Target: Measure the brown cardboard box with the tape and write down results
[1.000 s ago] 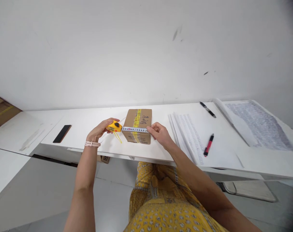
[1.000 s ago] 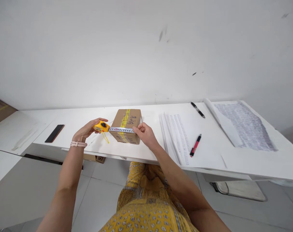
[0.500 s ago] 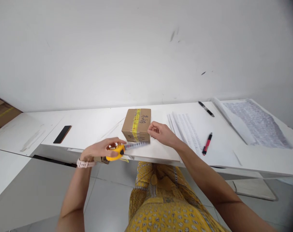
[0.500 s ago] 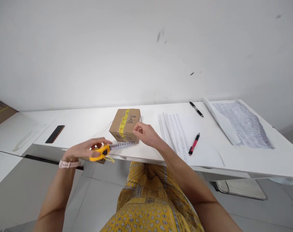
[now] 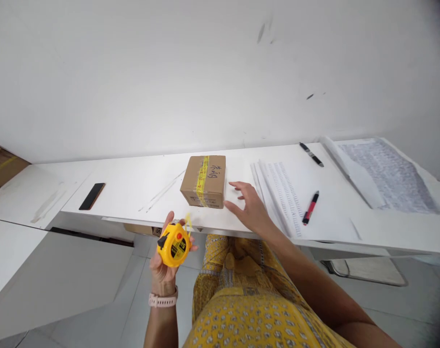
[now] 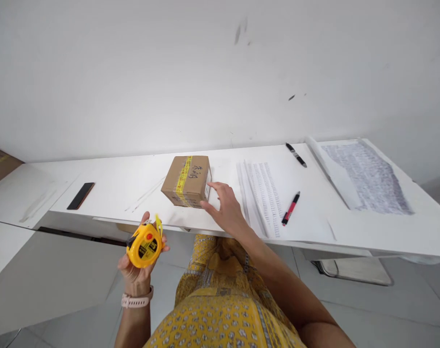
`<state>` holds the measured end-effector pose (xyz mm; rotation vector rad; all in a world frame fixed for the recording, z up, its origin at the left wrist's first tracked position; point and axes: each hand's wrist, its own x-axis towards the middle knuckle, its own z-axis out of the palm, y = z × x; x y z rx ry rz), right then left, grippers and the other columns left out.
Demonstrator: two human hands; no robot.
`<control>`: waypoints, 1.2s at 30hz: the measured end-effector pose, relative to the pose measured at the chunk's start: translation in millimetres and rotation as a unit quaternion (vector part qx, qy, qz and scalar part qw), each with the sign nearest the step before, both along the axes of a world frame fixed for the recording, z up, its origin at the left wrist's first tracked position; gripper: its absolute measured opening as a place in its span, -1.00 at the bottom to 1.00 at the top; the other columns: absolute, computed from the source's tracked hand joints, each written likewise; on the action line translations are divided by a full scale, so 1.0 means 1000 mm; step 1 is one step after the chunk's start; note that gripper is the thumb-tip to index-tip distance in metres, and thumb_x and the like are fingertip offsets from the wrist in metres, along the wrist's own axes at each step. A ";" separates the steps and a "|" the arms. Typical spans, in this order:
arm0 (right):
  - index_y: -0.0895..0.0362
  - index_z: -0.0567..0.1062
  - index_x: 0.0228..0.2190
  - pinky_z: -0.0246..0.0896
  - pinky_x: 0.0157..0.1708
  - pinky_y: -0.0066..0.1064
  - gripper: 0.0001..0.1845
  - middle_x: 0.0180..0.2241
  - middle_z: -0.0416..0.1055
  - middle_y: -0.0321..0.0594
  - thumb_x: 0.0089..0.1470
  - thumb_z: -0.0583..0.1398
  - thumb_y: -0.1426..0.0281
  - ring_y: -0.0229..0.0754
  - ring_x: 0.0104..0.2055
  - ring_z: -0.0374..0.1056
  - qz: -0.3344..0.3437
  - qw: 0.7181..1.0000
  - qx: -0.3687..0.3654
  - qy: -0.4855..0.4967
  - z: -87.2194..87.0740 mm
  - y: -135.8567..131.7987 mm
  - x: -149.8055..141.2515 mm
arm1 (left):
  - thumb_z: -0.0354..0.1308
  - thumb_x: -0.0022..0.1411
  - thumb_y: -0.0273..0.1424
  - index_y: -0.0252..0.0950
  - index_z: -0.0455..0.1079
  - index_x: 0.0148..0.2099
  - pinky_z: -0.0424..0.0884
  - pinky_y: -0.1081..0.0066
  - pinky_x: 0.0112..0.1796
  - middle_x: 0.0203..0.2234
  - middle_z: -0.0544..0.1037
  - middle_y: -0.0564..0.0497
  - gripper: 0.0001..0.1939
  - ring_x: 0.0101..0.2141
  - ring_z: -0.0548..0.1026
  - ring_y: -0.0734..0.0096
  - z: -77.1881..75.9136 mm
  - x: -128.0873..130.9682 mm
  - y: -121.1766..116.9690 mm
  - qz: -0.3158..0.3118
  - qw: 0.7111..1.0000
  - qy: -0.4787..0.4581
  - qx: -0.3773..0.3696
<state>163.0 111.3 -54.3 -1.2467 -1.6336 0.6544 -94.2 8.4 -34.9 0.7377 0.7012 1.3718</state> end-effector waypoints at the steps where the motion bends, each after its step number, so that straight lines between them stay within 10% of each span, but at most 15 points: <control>1: 0.03 0.28 0.17 0.27 0.05 -0.01 -0.31 0.22 0.22 0.03 0.10 0.20 -0.01 0.13 0.23 0.18 0.002 0.999 0.033 -0.037 -0.003 0.004 -0.006 | 0.45 -0.18 -0.07 -0.09 0.38 0.17 0.49 0.00 -0.05 0.03 0.51 -0.13 -0.17 -0.16 0.57 0.03 -0.001 0.005 0.003 0.021 1.000 -0.005 0.010; 5: 0.01 0.15 0.29 -0.01 0.25 0.14 -0.12 0.40 -0.13 0.00 0.07 0.19 -0.10 0.21 0.41 -0.19 0.026 0.984 0.105 -0.144 -0.014 0.030 -0.022 | 0.42 -0.08 -0.07 -0.14 0.43 0.11 0.35 -0.09 0.11 0.11 0.47 -0.14 -0.31 -0.01 0.51 -0.07 -0.014 0.010 0.034 0.095 0.994 0.025 0.042; 13: 0.03 0.20 0.24 0.11 0.22 0.07 -0.33 0.36 -0.04 0.06 0.21 0.11 0.01 0.12 0.36 0.01 0.029 0.981 0.170 -0.085 -0.042 0.046 -0.018 | 0.47 -0.11 -0.17 -0.27 0.46 -0.02 0.48 0.04 -0.01 -0.18 0.57 -0.06 -0.40 -0.14 0.58 0.11 -0.036 -0.010 0.102 0.040 0.991 0.118 0.054; 18: 0.09 0.20 0.23 0.17 0.17 0.08 -0.42 0.28 0.12 0.12 0.28 0.05 0.10 0.09 0.32 0.08 -0.024 0.981 0.183 -0.052 -0.038 0.031 -0.009 | 0.44 -0.08 -0.10 -0.23 0.44 0.05 0.54 0.04 -0.08 0.02 0.50 -0.13 -0.34 -0.14 0.58 0.05 -0.024 0.010 0.083 -0.004 0.992 0.116 0.056; 28: 0.08 0.43 -0.09 0.23 0.00 0.02 -0.68 -0.07 0.47 -0.01 0.27 0.10 0.15 0.09 0.00 0.30 -0.082 0.973 0.171 -0.134 0.030 0.001 -0.004 | 0.43 -0.18 -0.03 -0.22 0.49 0.02 0.60 0.06 -0.23 0.26 0.30 -0.22 -0.30 -0.10 0.56 -0.16 0.015 0.020 0.040 0.042 0.995 0.084 0.036; 36: 0.04 0.45 -0.16 0.21 0.02 -0.10 -0.82 -0.10 0.48 -0.16 0.25 0.08 0.36 -0.07 -0.02 0.37 0.093 0.981 0.161 0.060 0.045 0.057 -0.030 | 0.37 -0.21 0.04 -0.25 0.55 -0.05 0.36 0.01 0.12 0.12 0.47 -0.22 -0.31 0.22 0.28 -0.27 0.042 0.030 0.033 0.164 0.974 0.085 0.130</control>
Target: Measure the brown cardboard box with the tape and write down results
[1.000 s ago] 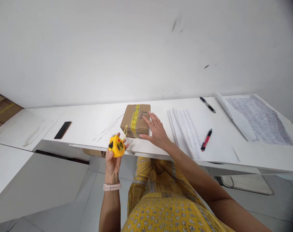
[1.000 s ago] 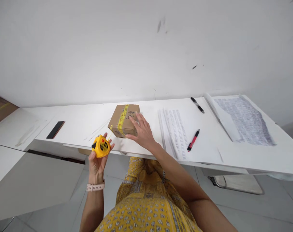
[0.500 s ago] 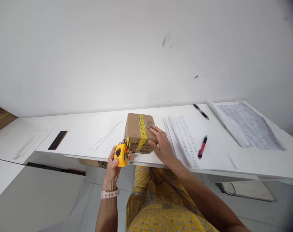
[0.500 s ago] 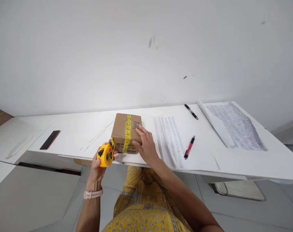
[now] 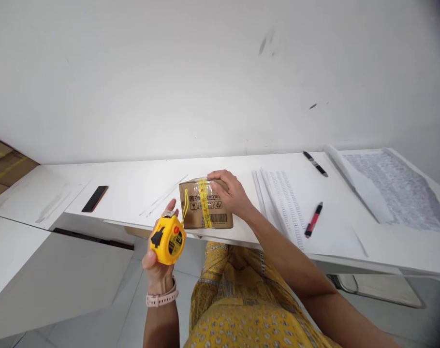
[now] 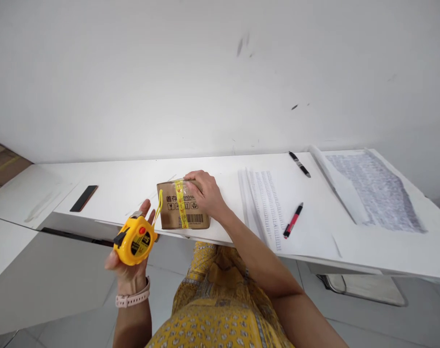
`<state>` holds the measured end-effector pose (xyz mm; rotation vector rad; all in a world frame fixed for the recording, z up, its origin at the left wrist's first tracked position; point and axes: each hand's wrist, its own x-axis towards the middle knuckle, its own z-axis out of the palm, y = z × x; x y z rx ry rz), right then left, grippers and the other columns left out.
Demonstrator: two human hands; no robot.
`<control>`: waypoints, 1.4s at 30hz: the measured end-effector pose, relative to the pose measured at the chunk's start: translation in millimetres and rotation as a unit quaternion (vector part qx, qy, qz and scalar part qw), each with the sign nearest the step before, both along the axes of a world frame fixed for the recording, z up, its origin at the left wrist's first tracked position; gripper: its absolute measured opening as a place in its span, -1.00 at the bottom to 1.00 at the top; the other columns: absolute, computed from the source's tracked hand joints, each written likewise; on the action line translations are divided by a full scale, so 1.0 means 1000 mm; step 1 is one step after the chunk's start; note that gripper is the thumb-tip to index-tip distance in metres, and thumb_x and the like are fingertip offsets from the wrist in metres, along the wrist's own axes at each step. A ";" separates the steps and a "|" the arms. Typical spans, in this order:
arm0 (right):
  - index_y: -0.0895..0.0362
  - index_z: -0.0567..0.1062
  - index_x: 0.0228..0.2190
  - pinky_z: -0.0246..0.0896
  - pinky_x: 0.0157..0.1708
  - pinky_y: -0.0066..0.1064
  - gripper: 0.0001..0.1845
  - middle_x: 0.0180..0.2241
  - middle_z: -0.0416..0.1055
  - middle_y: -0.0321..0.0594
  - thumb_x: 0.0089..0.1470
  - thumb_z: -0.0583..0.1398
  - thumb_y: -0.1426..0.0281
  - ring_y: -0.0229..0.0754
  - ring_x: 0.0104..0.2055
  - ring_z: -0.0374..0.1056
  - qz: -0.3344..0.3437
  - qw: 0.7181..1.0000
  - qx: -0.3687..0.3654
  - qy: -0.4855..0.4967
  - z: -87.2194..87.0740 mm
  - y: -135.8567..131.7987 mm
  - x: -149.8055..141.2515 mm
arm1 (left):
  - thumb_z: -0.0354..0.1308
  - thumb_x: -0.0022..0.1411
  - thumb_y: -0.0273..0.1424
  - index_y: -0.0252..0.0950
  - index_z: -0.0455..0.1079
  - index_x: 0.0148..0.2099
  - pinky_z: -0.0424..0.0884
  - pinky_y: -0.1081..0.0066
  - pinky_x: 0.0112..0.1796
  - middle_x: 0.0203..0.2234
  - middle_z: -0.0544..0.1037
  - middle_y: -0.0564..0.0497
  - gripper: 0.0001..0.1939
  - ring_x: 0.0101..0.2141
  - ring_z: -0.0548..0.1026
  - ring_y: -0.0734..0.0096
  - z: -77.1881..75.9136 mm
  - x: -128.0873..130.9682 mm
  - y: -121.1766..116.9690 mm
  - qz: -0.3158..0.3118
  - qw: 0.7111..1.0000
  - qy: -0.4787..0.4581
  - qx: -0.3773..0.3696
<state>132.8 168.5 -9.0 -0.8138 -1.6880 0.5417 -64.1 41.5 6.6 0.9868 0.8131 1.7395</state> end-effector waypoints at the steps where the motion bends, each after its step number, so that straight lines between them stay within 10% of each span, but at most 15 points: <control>1: 0.04 0.45 -0.17 0.21 0.00 -0.11 -0.82 -0.14 0.49 -0.18 0.24 0.08 0.37 -0.08 -0.06 0.39 0.008 1.000 -0.006 0.009 0.001 0.002 -0.001 | 0.35 -0.20 0.04 -0.25 0.56 -0.06 0.35 0.01 0.12 0.08 0.50 -0.22 -0.32 0.20 0.31 -0.25 0.002 0.000 -0.002 0.008 1.000 0.007 0.014; 7: 0.05 0.49 -0.22 0.19 -0.03 -0.14 -0.81 -0.21 0.48 -0.19 0.23 0.08 0.39 -0.09 -0.11 0.38 0.016 1.000 -0.002 0.023 0.003 -0.001 -0.001 | 0.22 -0.04 0.09 -0.26 0.49 -0.05 0.57 0.11 -0.36 -0.06 0.56 -0.19 -0.37 -0.36 0.60 0.07 0.012 0.004 -0.005 -0.099 0.995 0.025 0.005; 15: 0.05 0.47 -0.20 0.19 -0.03 -0.14 -0.80 -0.22 0.49 -0.17 0.23 0.06 0.36 -0.07 -0.12 0.38 0.017 1.000 0.007 -0.018 0.008 -0.012 0.001 | 0.25 0.11 -0.05 -0.26 0.36 0.03 0.49 0.40 -0.62 -0.21 0.58 -0.13 -0.47 -0.36 0.61 0.11 0.015 0.032 0.031 -0.113 0.988 0.044 -0.100; 26: 0.07 0.42 -0.11 0.15 -0.08 -0.18 -0.77 -0.19 0.49 -0.15 0.23 0.05 0.45 -0.06 -0.11 0.34 0.014 0.993 0.080 -0.081 0.007 -0.029 0.001 | 0.30 0.07 -0.06 -0.16 0.13 0.05 0.42 0.46 -0.75 -0.35 0.57 0.03 -0.39 -0.60 0.58 0.26 0.033 0.039 0.047 -0.051 0.982 0.047 -0.173; 42: 0.04 0.48 -0.03 0.17 -0.07 -0.15 -0.65 -0.17 0.43 -0.11 0.28 -0.01 0.45 -0.04 -0.08 0.31 0.003 0.987 0.082 -0.139 0.011 -0.029 0.001 | 0.32 0.05 -0.08 -0.11 0.16 0.10 0.57 0.27 -0.46 -0.21 0.58 -0.05 -0.36 -0.31 0.64 0.07 0.007 0.030 0.025 -0.070 0.989 0.028 -0.128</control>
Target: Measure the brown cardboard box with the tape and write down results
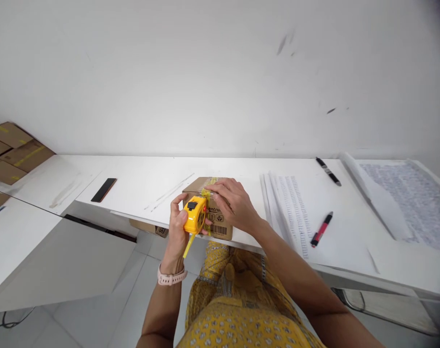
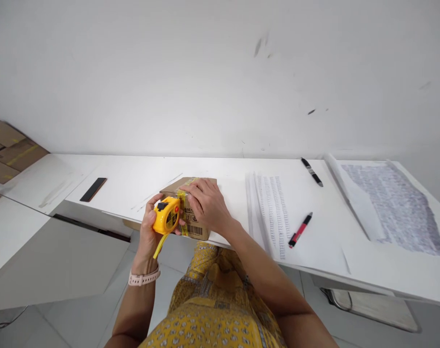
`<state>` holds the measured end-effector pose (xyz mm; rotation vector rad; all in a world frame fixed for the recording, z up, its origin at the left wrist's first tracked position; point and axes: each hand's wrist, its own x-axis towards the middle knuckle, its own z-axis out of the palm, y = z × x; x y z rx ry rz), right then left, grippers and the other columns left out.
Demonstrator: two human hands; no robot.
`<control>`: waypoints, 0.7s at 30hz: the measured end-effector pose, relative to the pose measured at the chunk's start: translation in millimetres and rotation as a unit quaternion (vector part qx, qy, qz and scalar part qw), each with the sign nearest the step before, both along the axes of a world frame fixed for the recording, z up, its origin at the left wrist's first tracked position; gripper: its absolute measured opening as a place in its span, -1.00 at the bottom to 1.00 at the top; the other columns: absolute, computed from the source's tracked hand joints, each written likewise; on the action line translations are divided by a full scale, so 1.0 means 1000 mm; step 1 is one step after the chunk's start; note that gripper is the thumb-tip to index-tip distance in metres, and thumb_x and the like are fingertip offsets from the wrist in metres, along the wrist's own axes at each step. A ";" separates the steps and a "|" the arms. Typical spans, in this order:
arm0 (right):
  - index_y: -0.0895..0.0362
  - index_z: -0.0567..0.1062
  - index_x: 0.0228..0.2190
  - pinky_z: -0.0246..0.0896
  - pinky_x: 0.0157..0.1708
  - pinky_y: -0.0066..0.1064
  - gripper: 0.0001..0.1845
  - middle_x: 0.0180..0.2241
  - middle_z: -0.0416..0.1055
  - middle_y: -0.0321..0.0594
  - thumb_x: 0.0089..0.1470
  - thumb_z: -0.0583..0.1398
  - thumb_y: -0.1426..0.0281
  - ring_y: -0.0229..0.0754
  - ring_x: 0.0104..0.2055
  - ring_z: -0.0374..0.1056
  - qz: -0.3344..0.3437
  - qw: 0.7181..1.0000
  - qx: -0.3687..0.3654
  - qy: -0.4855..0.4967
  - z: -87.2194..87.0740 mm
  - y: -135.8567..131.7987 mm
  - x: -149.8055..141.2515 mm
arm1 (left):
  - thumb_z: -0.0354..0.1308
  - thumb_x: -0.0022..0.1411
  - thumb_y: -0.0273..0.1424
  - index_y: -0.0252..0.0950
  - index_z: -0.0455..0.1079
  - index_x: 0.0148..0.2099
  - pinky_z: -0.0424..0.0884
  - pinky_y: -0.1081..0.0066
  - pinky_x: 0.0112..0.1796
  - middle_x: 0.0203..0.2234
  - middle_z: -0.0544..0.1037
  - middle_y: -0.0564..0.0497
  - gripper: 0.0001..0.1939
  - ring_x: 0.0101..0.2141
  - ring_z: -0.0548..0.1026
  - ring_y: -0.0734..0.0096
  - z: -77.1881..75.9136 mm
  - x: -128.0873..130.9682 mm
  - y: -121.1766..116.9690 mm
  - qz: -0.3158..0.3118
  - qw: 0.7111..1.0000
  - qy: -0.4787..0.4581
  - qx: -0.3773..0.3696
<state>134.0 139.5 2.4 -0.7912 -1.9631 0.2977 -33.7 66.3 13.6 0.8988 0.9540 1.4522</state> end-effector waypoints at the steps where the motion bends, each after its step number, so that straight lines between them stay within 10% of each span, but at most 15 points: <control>1: 0.05 0.48 -0.03 0.17 -0.07 -0.14 -0.66 -0.17 0.43 -0.11 0.28 -0.01 0.45 -0.04 -0.08 0.31 0.002 1.000 0.002 -0.001 0.000 -0.001 0.000 | 0.33 0.04 -0.08 -0.10 0.15 0.10 0.57 0.27 -0.47 -0.22 0.58 -0.05 -0.35 -0.32 0.64 0.07 0.000 0.001 0.002 -0.002 1.000 -0.004 0.006; 11: 0.00 0.38 0.14 0.27 0.04 -0.06 -0.58 -0.02 0.48 -0.12 0.28 0.04 0.35 -0.05 0.03 0.35 0.203 0.978 -0.021 -0.051 0.016 0.005 0.017 | 0.31 0.02 -0.06 -0.14 0.10 0.15 0.50 0.37 -0.61 -0.34 0.58 -0.03 -0.27 -0.51 0.61 0.17 0.005 -0.009 0.005 -0.110 0.993 0.002 0.034; 21: 0.02 0.56 -0.13 0.40 -0.12 -0.22 -0.71 -0.20 0.53 -0.22 0.11 0.27 0.21 -0.14 -0.14 0.45 0.333 0.896 -0.290 0.043 0.025 0.015 0.014 | 0.38 0.00 -0.06 -0.06 0.09 0.20 0.57 0.20 -0.33 -0.24 0.59 -0.03 -0.20 -0.38 0.63 0.16 -0.010 -0.014 -0.008 -0.118 0.991 0.028 0.059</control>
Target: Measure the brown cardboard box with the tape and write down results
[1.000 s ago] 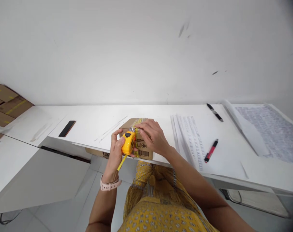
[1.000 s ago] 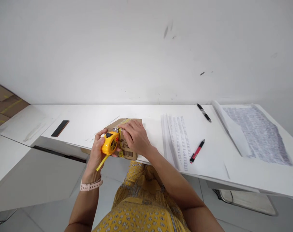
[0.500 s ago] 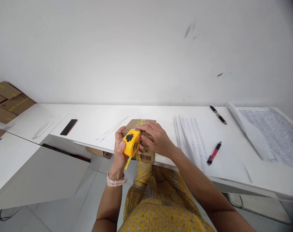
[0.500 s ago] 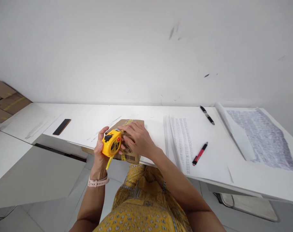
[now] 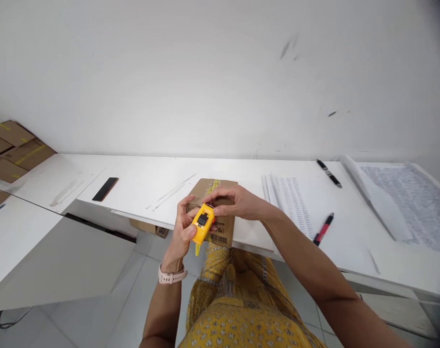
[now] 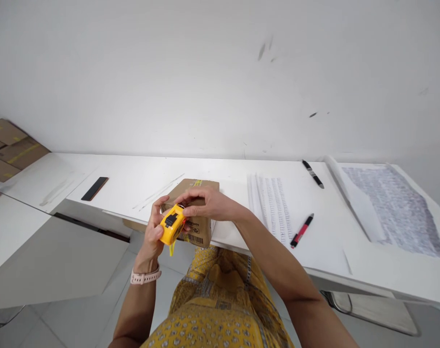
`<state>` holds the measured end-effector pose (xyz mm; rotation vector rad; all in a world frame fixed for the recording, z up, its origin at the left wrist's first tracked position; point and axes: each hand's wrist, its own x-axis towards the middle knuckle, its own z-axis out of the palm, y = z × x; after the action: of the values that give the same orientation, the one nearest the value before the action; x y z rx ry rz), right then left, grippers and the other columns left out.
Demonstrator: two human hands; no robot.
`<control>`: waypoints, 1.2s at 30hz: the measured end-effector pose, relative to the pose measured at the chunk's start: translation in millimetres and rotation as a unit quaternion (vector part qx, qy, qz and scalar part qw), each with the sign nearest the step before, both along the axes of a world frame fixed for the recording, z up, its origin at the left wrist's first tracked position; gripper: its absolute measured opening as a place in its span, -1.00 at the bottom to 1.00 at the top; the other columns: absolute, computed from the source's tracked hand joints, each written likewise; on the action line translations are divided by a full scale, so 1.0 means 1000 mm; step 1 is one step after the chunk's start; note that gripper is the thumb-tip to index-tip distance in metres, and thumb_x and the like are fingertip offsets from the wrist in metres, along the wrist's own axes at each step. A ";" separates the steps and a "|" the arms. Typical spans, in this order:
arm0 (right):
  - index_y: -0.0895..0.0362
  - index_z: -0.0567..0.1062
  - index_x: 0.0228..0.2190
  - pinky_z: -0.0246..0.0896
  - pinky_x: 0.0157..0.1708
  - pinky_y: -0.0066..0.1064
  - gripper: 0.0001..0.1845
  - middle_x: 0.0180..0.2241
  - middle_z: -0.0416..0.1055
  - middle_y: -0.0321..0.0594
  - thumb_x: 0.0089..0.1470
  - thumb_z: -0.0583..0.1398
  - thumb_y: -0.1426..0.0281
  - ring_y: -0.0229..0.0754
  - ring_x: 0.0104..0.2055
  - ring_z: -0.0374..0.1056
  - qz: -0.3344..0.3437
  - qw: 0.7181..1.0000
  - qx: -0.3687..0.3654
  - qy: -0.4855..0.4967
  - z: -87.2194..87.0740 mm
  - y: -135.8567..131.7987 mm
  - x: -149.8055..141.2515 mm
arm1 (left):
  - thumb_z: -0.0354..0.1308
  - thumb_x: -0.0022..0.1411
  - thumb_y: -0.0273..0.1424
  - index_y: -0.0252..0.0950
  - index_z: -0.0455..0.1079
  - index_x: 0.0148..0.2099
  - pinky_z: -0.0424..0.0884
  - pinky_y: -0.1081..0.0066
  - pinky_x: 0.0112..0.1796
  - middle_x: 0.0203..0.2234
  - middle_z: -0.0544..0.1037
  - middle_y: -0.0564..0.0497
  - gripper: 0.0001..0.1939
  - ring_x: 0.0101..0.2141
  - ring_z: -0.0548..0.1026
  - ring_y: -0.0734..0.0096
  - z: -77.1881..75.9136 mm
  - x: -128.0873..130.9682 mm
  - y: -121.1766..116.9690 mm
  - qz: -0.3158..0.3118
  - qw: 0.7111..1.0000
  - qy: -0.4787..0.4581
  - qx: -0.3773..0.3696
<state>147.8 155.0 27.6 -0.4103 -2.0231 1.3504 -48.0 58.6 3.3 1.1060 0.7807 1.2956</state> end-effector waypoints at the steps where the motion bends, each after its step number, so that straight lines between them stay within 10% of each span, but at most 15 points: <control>1: 0.02 0.56 -0.15 0.39 -0.11 -0.21 -0.71 -0.20 0.53 -0.22 0.08 0.29 0.21 -0.14 -0.14 0.45 0.009 1.000 -0.021 0.006 0.000 0.002 -0.001 | 0.38 0.01 -0.06 -0.06 0.09 0.21 0.57 0.19 -0.31 -0.24 0.59 -0.03 -0.20 -0.36 0.63 0.15 0.000 0.000 0.000 0.001 1.000 -0.002 0.002; 12: 0.14 0.46 -0.33 0.29 -0.29 -0.41 -0.72 -0.36 0.48 -0.30 0.00 0.35 0.23 -0.28 -0.35 0.38 0.064 0.982 -0.176 0.001 0.019 0.039 -0.008 | 0.33 0.05 -0.07 -0.17 0.13 0.14 0.53 0.26 -0.39 -0.30 0.60 -0.05 -0.29 -0.49 0.59 0.24 0.018 0.015 0.023 0.054 0.999 0.008 -0.004; 21: 0.15 0.47 -0.22 0.25 -0.26 -0.43 -0.78 -0.28 0.46 -0.24 0.10 0.24 0.30 -0.27 -0.27 0.34 0.105 0.987 -0.069 -0.097 0.024 0.060 -0.014 | 0.30 0.09 -0.10 -0.25 0.24 0.01 0.57 0.28 -0.33 -0.23 0.59 -0.07 -0.46 -0.31 0.60 0.23 0.004 0.029 -0.006 0.199 0.977 -0.015 -0.070; 29: 0.15 0.55 -0.34 0.24 -0.26 -0.38 -0.85 -0.29 0.54 -0.19 0.09 0.18 0.39 -0.19 -0.26 0.39 -0.070 0.979 0.044 -0.189 0.050 0.073 -0.010 | 0.27 0.05 -0.11 -0.28 0.25 -0.07 0.53 0.30 -0.43 -0.36 0.60 -0.03 -0.50 -0.48 0.60 0.25 0.022 0.039 0.044 0.195 0.974 -0.031 -0.113; 36: 0.08 0.59 -0.40 0.29 -0.19 -0.34 -0.81 -0.24 0.59 -0.24 0.12 0.17 0.33 -0.16 -0.20 0.45 -0.276 0.955 0.050 -0.102 0.017 0.055 -0.020 | 0.23 0.10 -0.08 -0.28 0.24 -0.06 0.48 0.38 -0.52 -0.41 0.58 0.00 -0.51 -0.59 0.56 0.32 0.033 0.039 0.054 0.161 0.980 0.022 -0.115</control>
<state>127.4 210.3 44.2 -1.0156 -1.9211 0.8834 -9.5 112.1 36.1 0.8464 1.1497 1.4089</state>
